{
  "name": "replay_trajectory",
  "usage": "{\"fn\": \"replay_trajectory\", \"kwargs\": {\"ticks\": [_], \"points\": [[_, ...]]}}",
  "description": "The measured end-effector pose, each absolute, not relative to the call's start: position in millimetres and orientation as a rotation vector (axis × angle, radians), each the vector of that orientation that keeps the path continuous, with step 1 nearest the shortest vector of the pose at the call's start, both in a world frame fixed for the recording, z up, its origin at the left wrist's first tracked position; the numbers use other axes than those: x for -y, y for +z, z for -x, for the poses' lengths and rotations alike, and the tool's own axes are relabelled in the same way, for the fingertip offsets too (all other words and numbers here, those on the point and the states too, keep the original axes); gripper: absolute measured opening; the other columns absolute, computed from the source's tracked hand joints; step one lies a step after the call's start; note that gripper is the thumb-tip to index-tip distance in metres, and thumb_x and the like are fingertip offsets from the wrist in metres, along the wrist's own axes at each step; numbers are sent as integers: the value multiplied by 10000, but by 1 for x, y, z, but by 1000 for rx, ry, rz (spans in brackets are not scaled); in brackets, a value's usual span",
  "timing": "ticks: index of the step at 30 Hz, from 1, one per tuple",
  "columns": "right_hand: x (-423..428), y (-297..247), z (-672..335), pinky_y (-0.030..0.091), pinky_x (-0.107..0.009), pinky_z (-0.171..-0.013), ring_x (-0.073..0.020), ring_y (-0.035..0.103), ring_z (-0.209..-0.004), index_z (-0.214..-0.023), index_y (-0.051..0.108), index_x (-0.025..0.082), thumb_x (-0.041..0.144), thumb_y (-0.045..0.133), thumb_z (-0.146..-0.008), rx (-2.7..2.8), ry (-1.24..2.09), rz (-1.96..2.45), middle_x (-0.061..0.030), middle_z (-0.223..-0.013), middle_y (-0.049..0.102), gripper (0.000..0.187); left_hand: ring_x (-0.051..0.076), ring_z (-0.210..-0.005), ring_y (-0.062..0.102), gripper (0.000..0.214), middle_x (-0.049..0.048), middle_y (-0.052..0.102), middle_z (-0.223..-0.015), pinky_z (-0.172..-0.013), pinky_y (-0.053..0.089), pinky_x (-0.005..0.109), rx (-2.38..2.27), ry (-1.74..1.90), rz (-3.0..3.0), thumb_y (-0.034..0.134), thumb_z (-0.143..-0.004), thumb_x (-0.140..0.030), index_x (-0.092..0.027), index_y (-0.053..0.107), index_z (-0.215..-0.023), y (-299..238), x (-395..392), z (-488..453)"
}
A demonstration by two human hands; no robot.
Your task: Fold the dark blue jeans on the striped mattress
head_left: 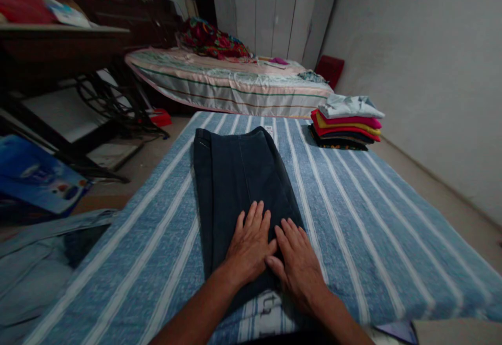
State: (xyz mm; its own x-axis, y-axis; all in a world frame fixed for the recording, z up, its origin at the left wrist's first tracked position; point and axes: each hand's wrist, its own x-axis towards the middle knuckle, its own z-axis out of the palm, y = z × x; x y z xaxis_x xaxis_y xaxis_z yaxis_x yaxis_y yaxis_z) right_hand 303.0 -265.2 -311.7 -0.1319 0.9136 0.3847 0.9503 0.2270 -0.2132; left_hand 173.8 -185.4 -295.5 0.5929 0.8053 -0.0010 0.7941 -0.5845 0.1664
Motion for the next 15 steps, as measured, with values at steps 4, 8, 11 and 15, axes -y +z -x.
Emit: {"fn": "replay_trajectory", "kwargs": {"ticks": [4, 8, 11, 15], "points": [[273, -341, -319, 351, -485, -1013, -302, 316, -1301, -1302, 475, 102, 457, 446, -901, 2136, -203, 1736, -150, -1391, 384, 536, 278, -1394, 107, 637, 150, 185, -1501, -1103, 192, 508, -1358, 143, -2606, 412, -859, -490, -122, 366, -1377, -296, 190, -172], [282, -360, -328, 368, -493, -973, -322, 393, -1248, -1269, 507, 101, 531, 399, -902, 2134, -398, 1686, -159, -1347, 441, 575, 250, -1394, 122, 609, 118, 226, -1496, -1106, 202, 503, -1315, 241, -2540, 300, -898, -538, -153, 395, -1359, -296, 192, -166], [278, -357, -322, 389, -490, -940, -327, 466, -1183, -1221, 546, 117, 554, 374, -902, 2076, -479, 1622, -171, -1295, 492, 568, 215, -1374, 221, 501, 86, 341, -1454, -1095, 260, 476, -1324, 296, -2463, 286, -928, -461, -180, 467, -1301, -289, 189, -162], [258, -333, -300, 386, -473, -971, -312, 403, -1244, -1252, 519, 112, 491, 382, -916, 2037, -410, 1556, -165, -1337, 450, 524, 179, -1286, 402, 383, 92, 477, -1363, -1037, 377, 396, -1366, 447, -2428, 330, -928, -333, -173, 552, -1196, -274, 173, -160]]}}
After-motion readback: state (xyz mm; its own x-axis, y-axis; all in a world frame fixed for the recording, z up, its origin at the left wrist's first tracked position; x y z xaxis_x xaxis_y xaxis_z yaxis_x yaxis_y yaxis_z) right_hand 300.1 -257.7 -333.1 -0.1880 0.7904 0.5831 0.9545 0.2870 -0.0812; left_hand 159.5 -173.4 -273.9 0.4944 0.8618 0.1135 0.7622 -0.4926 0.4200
